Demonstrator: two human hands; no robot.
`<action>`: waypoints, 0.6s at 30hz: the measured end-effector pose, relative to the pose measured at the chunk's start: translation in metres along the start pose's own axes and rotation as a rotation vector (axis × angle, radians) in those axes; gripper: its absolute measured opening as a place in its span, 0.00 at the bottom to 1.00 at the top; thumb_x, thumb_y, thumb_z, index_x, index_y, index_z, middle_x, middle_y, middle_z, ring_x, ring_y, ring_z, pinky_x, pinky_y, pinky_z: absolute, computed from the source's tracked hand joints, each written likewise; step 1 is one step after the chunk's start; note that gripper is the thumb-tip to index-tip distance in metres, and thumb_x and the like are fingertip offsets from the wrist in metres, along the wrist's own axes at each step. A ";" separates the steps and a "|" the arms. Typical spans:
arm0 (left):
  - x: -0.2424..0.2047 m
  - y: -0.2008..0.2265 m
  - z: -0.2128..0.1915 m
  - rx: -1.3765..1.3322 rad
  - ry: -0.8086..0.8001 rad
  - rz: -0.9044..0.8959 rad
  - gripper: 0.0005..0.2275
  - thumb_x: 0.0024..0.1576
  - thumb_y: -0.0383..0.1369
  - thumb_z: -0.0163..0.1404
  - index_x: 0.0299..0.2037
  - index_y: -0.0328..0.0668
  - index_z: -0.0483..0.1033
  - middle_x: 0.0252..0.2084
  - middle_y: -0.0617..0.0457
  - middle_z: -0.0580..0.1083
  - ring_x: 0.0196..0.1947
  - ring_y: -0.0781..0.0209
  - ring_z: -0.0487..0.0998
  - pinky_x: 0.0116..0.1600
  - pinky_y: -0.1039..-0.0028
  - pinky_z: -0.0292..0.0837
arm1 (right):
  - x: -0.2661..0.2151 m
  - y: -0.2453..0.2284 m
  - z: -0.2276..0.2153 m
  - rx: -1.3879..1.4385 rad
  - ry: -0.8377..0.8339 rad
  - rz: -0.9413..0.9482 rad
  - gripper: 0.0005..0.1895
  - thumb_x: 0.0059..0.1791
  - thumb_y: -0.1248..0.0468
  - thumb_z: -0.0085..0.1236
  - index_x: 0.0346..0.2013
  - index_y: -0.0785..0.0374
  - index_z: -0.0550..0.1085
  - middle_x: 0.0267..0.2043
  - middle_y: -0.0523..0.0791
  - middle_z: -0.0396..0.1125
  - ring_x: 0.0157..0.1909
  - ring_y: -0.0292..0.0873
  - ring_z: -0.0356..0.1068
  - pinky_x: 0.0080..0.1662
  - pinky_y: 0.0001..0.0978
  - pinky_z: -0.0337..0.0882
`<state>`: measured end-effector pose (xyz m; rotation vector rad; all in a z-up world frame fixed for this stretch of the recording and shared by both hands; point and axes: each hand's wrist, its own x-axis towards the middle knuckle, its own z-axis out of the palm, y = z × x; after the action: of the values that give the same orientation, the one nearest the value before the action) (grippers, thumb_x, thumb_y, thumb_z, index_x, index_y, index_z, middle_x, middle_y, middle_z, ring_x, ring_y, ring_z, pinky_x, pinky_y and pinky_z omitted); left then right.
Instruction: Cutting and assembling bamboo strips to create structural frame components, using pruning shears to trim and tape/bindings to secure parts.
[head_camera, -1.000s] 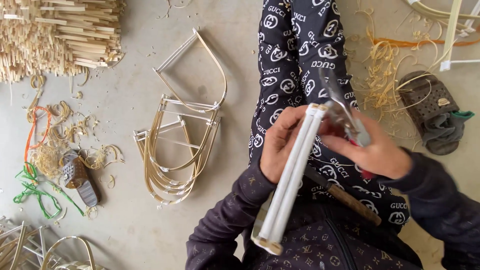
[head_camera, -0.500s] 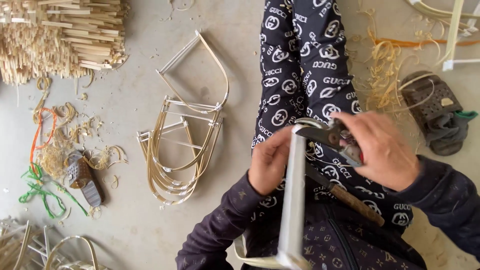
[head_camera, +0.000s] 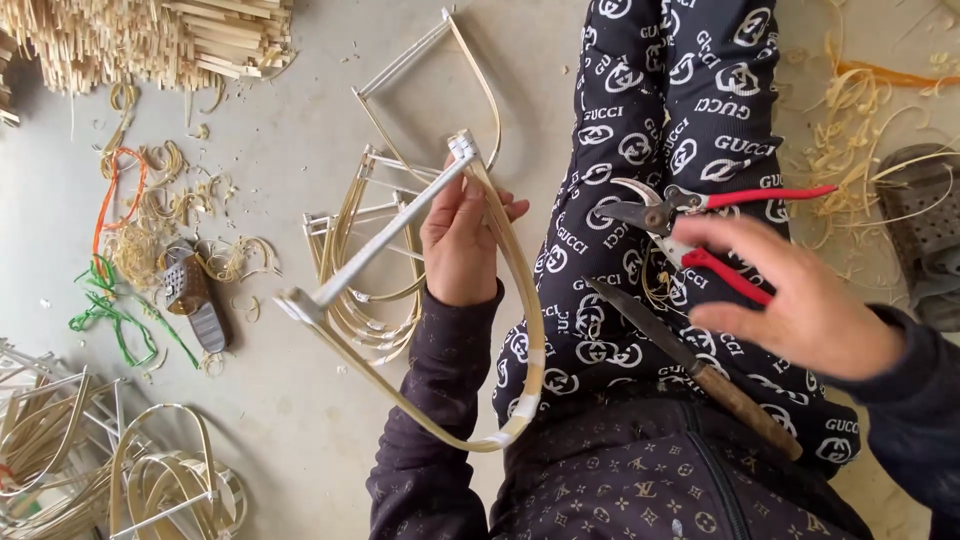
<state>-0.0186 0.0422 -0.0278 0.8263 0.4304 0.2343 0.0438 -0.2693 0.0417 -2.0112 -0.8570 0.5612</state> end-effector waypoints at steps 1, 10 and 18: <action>0.002 0.000 0.001 0.019 0.022 0.053 0.20 0.68 0.24 0.41 0.71 0.36 0.61 0.45 0.48 0.74 0.44 0.55 0.78 0.52 0.57 0.80 | -0.006 -0.008 -0.003 0.237 -0.099 0.107 0.43 0.44 0.42 0.59 0.65 0.63 0.64 0.64 0.46 0.67 0.66 0.44 0.66 0.65 0.40 0.64; -0.004 -0.002 0.009 -0.014 0.052 0.238 0.23 0.68 0.22 0.43 0.74 0.34 0.59 0.61 0.44 0.73 0.59 0.55 0.75 0.66 0.60 0.72 | -0.029 -0.046 0.008 0.135 0.063 -0.035 0.33 0.42 0.57 0.66 0.60 0.65 0.69 0.56 0.45 0.75 0.53 0.37 0.78 0.55 0.30 0.77; -0.092 0.067 0.083 0.239 -0.280 0.066 0.22 0.66 0.22 0.50 0.70 0.30 0.64 0.57 0.42 0.76 0.55 0.54 0.80 0.62 0.62 0.79 | -0.019 -0.001 -0.009 0.228 0.356 0.228 0.20 0.56 0.71 0.47 0.63 0.69 0.68 0.52 0.48 0.74 0.53 0.38 0.76 0.54 0.29 0.75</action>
<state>-0.0646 -0.0018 0.0972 1.0925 0.1695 0.1266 0.0368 -0.2884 0.0490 -1.9296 -0.3360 0.3883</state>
